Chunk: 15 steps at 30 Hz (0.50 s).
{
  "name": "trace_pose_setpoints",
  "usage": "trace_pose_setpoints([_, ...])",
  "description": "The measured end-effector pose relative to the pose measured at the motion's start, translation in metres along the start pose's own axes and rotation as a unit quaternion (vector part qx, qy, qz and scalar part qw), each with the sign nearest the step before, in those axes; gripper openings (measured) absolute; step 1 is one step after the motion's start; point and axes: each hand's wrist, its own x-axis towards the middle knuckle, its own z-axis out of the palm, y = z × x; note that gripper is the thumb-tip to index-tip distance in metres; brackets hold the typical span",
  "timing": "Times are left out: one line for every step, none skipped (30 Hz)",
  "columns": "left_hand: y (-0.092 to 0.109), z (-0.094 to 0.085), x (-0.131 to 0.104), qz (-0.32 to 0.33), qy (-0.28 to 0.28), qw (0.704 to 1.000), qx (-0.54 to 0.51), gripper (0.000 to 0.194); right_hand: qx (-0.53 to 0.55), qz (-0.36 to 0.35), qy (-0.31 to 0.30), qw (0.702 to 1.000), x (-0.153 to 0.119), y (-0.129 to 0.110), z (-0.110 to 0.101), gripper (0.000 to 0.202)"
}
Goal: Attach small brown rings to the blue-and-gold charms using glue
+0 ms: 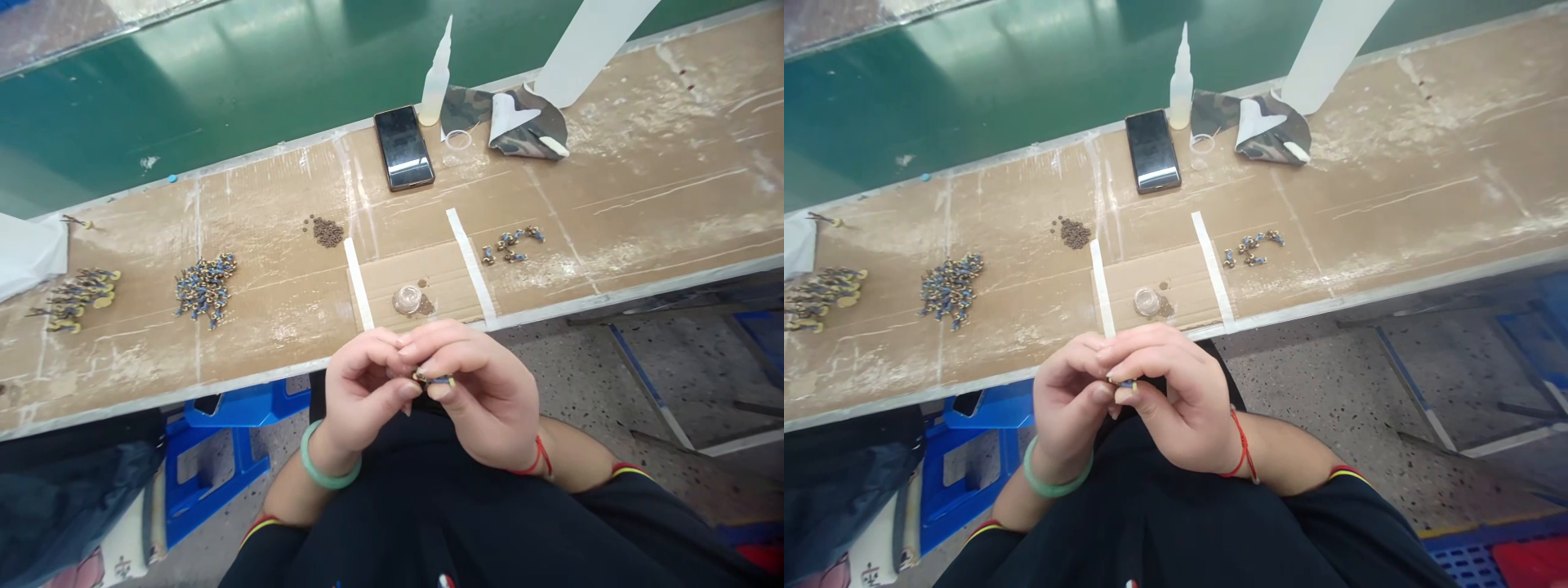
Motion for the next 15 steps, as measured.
trace_pose_setpoints([0.003,0.001,-0.003,0.009,0.012,0.999,0.029,0.009,-0.015,-0.013,0.013,1.000,-0.001,0.001,0.001,0.009])
trace_pose_setpoints([0.006,0.003,-0.005,0.018,0.024,0.998,0.062,0.006,-0.030,-0.026,0.027,0.999,-0.002,0.002,0.001,0.010])
trace_pose_setpoints([0.009,0.004,-0.007,0.027,0.033,0.994,0.097,0.006,-0.046,-0.038,0.042,0.997,-0.003,0.003,0.002,0.011])
trace_pose_setpoints([0.012,0.005,-0.008,0.037,0.036,0.990,0.127,0.009,-0.060,-0.049,0.057,0.995,-0.004,0.005,0.002,0.011])
trace_pose_setpoints([0.014,0.007,-0.009,0.046,0.035,0.987,0.151,0.011,-0.073,-0.059,0.070,0.993,-0.005,0.006,0.003,0.011])
trace_pose_setpoints([0.016,0.008,-0.009,0.053,0.031,0.984,0.166,0.013,-0.083,-0.066,0.082,0.991,-0.006,0.008,0.003,0.011])
trace_pose_setpoints([0.017,0.010,-0.009,0.058,0.025,0.983,0.174,0.015,-0.089,-0.072,0.092,0.989,-0.007,0.010,0.003,0.011])
trace_pose_setpoints([0.017,0.011,-0.008,0.062,0.019,0.982,0.176,0.017,-0.093,-0.076,0.100,0.988,-0.008,0.012,0.004,0.010])
trace_pose_setpoints([0.018,0.012,-0.007,0.065,0.016,0.982,0.177,0.018,-0.094,-0.077,0.102,0.987,-0.009,0.014,0.004,0.009])
trace_pose_setpoints([0.017,0.013,-0.006,0.068,0.014,0.982,0.176,0.019,-0.093,-0.081,0.104,0.987,-0.009,0.016,0.004,0.009])
trace_pose_setpoints([0.017,0.013,-0.006,0.072,0.012,0.982,0.176,0.019,-0.089,-0.087,0.107,0.986,-0.010,0.018,0.004,0.009])
trace_pose_setpoints([0.017,0.013,-0.005,0.076,0.009,0.981,0.176,0.019,-0.084,-0.095,0.109,0.986,-0.011,0.020,0.004,0.009])
trace_pose_setpoints([0.016,0.013,-0.005,0.079,0.005,0.981,0.177,0.020,-0.078,-0.106,0.113,0.985,-0.013,0.022,0.004,0.009])
trace_pose_setpoints([0.015,0.012,-0.004,0.081,-0.001,0.981,0.177,0.021,-0.073,-0.113,0.120,0.984,-0.015,0.024,0.003,0.010])
trace_pose_setpoints([0.014,0.011,-0.004,0.083,-0.009,0.981,0.174,0.023,-0.069,-0.114,0.125,0.983,-0.017,0.026,0.002,0.012])
